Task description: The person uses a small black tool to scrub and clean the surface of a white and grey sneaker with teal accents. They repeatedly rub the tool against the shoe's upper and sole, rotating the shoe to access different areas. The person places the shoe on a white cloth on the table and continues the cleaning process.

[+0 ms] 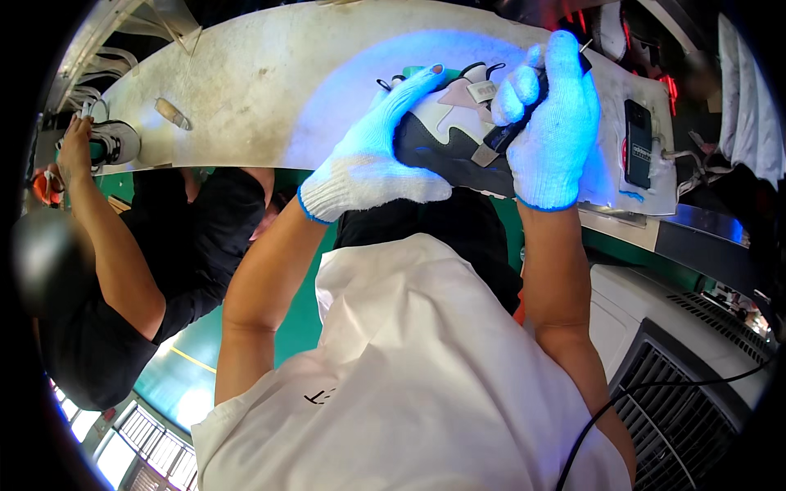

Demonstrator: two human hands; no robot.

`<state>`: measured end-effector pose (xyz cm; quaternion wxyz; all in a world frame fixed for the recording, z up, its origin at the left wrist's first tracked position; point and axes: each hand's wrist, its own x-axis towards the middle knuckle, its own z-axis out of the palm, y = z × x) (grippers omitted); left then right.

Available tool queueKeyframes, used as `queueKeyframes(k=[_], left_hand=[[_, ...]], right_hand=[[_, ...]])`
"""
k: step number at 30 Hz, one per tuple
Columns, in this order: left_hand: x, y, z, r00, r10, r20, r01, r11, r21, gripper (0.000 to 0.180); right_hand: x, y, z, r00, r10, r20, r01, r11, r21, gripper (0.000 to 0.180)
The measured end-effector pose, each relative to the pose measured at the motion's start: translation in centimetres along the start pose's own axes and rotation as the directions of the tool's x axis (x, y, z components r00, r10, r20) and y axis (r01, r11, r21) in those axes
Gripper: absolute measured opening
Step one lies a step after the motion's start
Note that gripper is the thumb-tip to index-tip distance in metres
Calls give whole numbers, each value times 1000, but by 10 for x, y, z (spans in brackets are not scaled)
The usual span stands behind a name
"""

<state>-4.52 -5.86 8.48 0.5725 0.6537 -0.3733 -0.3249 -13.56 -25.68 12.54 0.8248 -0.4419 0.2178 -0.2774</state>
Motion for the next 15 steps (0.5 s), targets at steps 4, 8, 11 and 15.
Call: queueKeyframes(k=[4, 8, 11, 15], left_hand=[[-3, -13, -5, 997, -76, 1, 75, 980, -184, 131], [-4, -15, -3, 996, -84, 20, 86, 969, -233, 131], [-3, -16, -3, 998, -60, 17, 61, 990, -131, 132], [-6, -17, -1, 1000, -24, 10, 25, 993, -119, 135]], right_hand=[[2, 5, 6, 978, 170, 121, -165, 985, -51, 40], [-6, 6, 20, 990, 113, 89, -103, 989, -111, 37], [-6, 9, 18, 998, 35, 51, -27, 989, -145, 35], [-17, 10, 27, 1000, -29, -4, 27, 978, -205, 34]])
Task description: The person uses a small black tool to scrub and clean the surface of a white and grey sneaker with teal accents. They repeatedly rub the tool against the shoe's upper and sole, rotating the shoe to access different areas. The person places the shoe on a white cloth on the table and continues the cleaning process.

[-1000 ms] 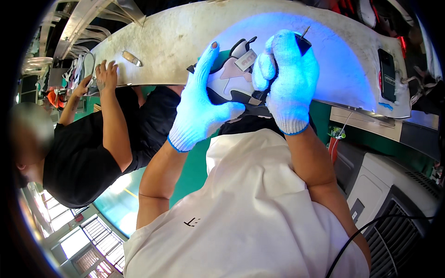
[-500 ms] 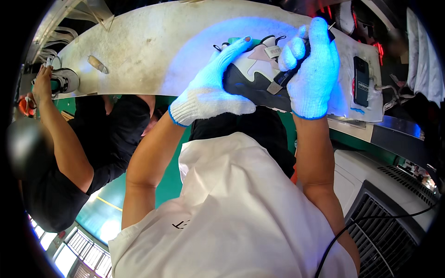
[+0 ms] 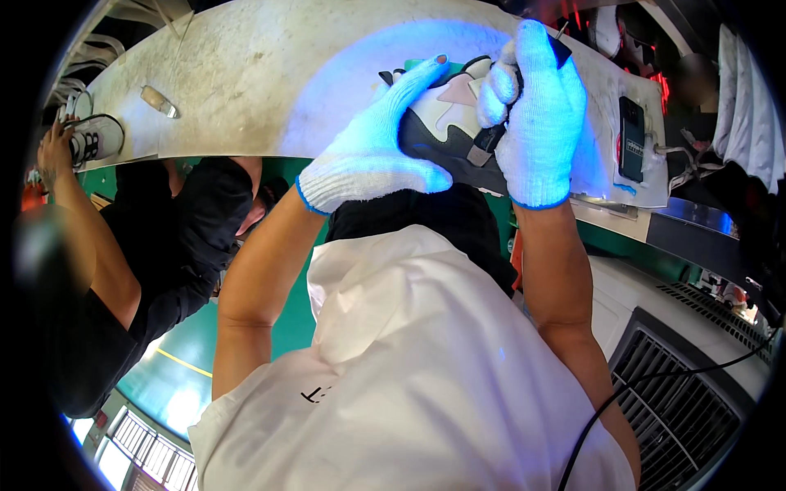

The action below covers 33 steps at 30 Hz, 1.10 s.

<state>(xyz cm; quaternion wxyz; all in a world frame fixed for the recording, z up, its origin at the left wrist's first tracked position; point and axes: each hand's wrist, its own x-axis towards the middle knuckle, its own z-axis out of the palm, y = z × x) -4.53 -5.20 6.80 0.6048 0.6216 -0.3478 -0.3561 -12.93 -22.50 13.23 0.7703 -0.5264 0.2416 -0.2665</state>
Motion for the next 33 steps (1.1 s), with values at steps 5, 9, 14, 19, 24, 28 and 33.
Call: queueKeyframes(k=[5, 9, 14, 19, 24, 28, 33], left_hand=[[-1, 15, 11, 993, -80, -89, 94, 981, 171, 136], [-3, 24, 18, 984, -108, -139, 142, 953, 268, 134], [-2, 18, 27, 974, -111, -197, 160, 953, 258, 127], [-12, 15, 30, 980, -38, -197, 81, 973, 215, 125], [-15, 18, 36, 960, -72, -271, 144, 956, 255, 120], [-11, 32, 44, 934, -114, -338, 255, 878, 406, 109], [-12, 38, 42, 929, -90, -360, 263, 845, 467, 104]], right_hand=[[-5, 0, 1, 999, -41, -26, 40, 999, -34, 33], [-10, 1, 1, 998, -63, -6, 63, 997, -42, 32], [-9, 3, -2, 996, -90, 29, 89, 995, 35, 31], [-23, 4, -4, 987, -136, 85, 140, 989, -54, 34], [-28, 3, -1, 981, -183, 62, 187, 980, -69, 33], [-27, -4, -2, 984, -128, 122, 130, 991, -11, 33], [-31, -34, -62, 900, -435, 18, 432, 897, 98, 22]])
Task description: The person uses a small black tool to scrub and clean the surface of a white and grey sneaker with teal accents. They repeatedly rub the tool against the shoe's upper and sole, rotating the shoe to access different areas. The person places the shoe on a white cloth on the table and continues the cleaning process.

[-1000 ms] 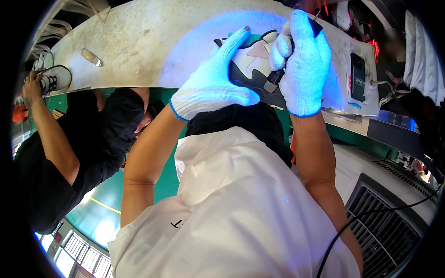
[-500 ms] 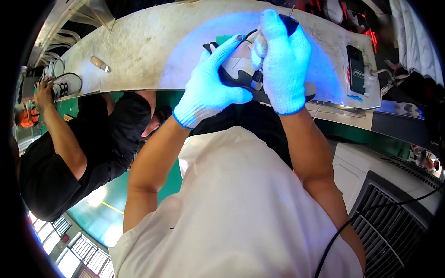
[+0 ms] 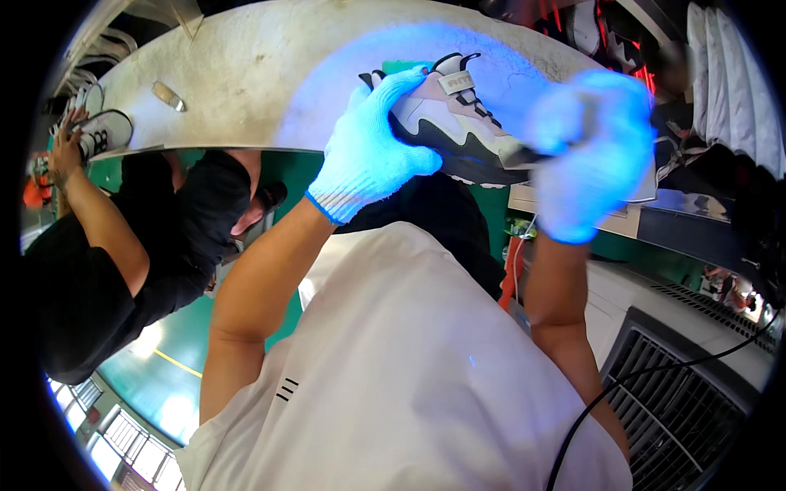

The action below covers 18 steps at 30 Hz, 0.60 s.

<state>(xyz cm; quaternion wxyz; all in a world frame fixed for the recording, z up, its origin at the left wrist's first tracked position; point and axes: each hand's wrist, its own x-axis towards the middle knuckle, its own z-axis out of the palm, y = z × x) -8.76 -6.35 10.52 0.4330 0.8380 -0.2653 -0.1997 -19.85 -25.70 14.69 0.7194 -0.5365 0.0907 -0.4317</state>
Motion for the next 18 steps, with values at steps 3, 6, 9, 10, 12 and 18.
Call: queueKeyframes(k=[3, 6, 9, 10, 12, 18], left_hand=[[-3, -7, 6, 999, 46, 2, -46, 999, -12, 103], [-5, -2, 4, 999, 37, -17, -36, 999, 33, 102], [-11, 2, 2, 999, 42, -19, -42, 999, 22, 101], [-13, -1, 4, 999, 43, -16, -43, 999, 10, 100], [-16, -6, 6, 995, 77, -66, -80, 996, -40, 100], [-15, -18, 14, 986, 102, -133, -107, 994, -37, 106]], right_hand=[[23, -71, -28, 974, 182, 134, -117, 914, -390, 21], [24, -54, -24, 855, 400, 329, 175, 375, -911, 50], [6, -40, -6, 652, 633, 418, 443, 130, -887, 81], [-3, -33, -7, 645, 587, 489, 559, 74, -826, 78], [-11, -29, 2, 648, 578, 496, 616, -16, -787, 73], [-20, -20, 9, 684, 507, 525, 609, -2, -793, 64]])
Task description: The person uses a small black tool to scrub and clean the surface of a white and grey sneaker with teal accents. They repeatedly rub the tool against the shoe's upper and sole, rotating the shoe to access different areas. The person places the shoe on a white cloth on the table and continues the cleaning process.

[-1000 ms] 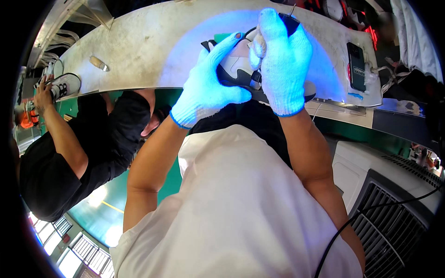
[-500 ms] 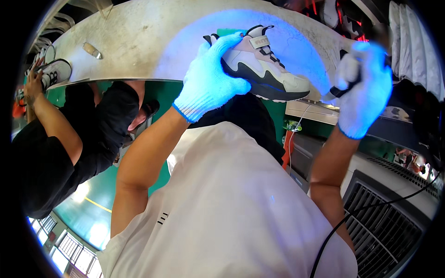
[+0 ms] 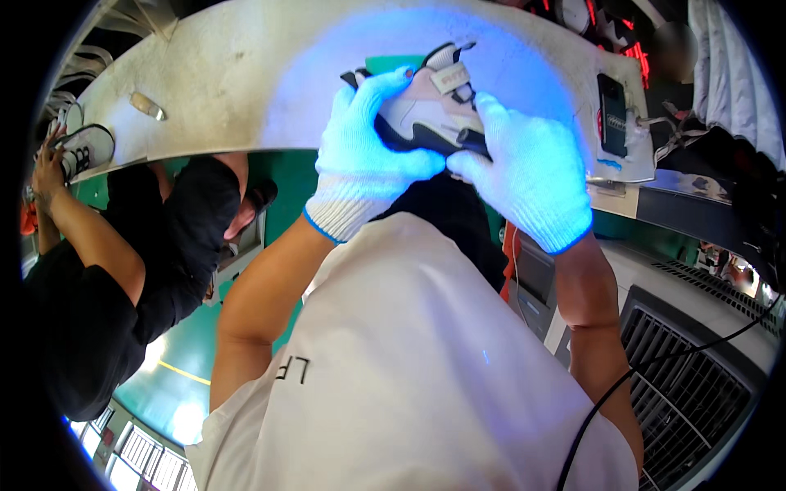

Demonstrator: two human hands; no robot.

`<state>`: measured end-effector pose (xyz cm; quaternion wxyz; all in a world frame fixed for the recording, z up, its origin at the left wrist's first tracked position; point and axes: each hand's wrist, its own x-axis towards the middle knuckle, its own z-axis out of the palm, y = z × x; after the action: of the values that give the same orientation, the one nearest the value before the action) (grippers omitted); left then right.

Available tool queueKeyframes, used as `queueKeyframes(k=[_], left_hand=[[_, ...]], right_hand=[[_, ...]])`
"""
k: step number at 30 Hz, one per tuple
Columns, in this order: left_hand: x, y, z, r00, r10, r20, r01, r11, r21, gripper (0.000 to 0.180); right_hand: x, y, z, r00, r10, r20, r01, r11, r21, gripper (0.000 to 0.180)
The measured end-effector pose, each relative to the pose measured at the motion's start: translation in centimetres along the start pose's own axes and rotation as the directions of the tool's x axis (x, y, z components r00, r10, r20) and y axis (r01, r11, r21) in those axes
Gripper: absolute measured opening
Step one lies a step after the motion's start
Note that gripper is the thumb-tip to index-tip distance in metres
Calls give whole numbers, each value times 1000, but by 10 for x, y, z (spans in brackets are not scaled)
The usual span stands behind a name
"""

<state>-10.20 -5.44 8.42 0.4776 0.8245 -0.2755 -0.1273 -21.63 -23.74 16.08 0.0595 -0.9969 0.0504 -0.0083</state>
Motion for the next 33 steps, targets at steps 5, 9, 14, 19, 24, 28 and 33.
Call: queueKeyframes(k=[5, 9, 14, 19, 24, 28, 33], left_hand=[[28, 16, -10, 975, 194, 106, -219, 921, 323, 122], [57, 11, -6, 939, 197, 282, -271, 929, 253, 129], [99, 5, -9, 889, 157, 430, -247, 956, 162, 106], [126, 17, -9, 787, 447, 426, -617, 601, 509, 84], [87, 78, 54, 555, 530, 642, -735, 673, 80, 78], [98, 91, 73, 524, 274, 807, -654, 737, 174, 66], [87, 122, 6, 622, 633, 460, -712, 702, -3, 59]], right_hand=[[-2, 18, -9, 992, -105, 75, 101, 993, 61, 64], [0, 39, 1, 964, -227, -141, 237, 970, 61, 54], [58, 81, 4, 967, -221, 128, 117, 829, 546, 45], [45, 125, 42, 793, 281, 540, -588, 121, 800, 37], [-24, 148, 105, 834, 543, 91, -58, -78, 995, 33], [-4, 132, 86, 756, 595, 273, -170, -224, 959, 28], [13, 132, 95, 778, 610, 152, -154, -49, 987, 36]])
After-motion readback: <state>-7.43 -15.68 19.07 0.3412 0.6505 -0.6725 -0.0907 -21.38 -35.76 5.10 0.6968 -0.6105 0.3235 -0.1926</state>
